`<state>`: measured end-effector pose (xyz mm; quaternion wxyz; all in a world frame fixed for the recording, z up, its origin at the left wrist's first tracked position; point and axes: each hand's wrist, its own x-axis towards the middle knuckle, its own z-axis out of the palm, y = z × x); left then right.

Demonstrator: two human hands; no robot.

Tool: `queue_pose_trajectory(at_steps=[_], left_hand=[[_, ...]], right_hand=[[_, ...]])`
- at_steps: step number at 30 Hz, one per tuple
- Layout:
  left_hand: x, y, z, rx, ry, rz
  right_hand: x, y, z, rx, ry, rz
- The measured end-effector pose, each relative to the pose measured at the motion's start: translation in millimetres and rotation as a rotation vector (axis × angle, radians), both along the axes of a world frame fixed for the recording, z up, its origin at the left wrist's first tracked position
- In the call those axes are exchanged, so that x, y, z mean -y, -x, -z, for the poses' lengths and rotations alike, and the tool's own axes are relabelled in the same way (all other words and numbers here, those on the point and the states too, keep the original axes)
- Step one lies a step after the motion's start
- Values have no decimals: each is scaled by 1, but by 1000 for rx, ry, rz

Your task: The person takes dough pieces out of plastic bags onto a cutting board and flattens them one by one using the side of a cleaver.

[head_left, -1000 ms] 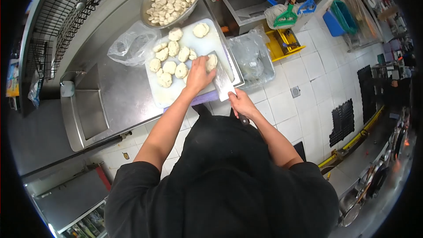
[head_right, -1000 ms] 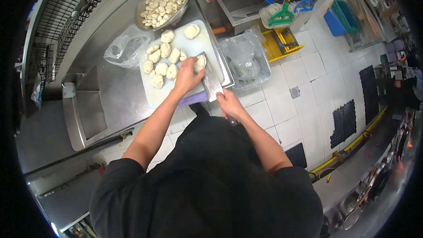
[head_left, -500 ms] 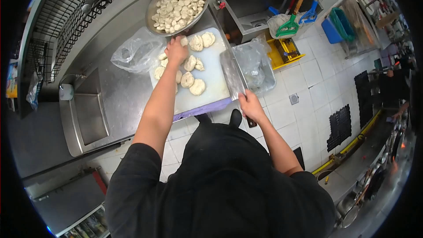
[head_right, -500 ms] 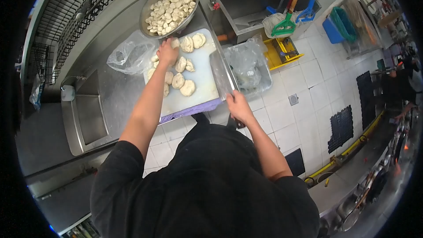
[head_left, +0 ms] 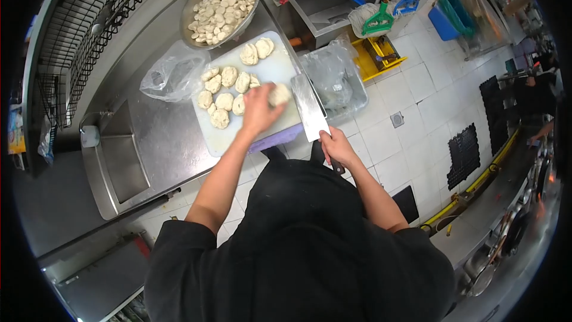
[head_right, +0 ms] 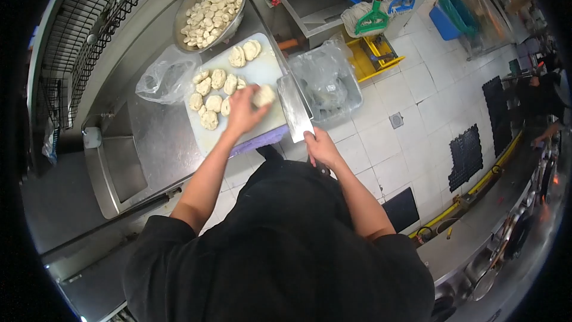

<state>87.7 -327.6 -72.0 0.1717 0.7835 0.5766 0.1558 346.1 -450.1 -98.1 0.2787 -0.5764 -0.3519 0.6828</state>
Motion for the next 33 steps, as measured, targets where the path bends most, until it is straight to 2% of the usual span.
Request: queue_pose_trajectory(at_steps=[1,3,4,6,12,15,20,25,28,29,33], left_hand=[[11,-4,4,-3,8,6],[20,-12,11,208,166,23],[18,-13,13,209,168,31],[21,-6,16,187,-89,65],[19,-8,24,236,-51,51],[21,-9,27,273,-53,-3],[20,-7,29,289,-84,-28],[23,-11,28,408,-12,-154],[22,-12,32,394,-18,-178],[23,-11,32,396,-20,-179],[23,-6,33,419,-28,-191]], right_hand=[[-4,1,-3,-27,10,10],[-12,1,-3,-74,17,32],[-19,-1,-1,-73,17,40],[-29,-3,3,-100,42,22],[-43,-4,6,-110,59,17],[-16,-14,-15,-64,-51,-146],[-3,7,-19,26,12,-149],[-34,47,-9,200,-188,-156],[-9,28,-39,216,-179,-215],[1,21,-45,316,-131,-264],[-12,50,-26,321,-235,-215]])
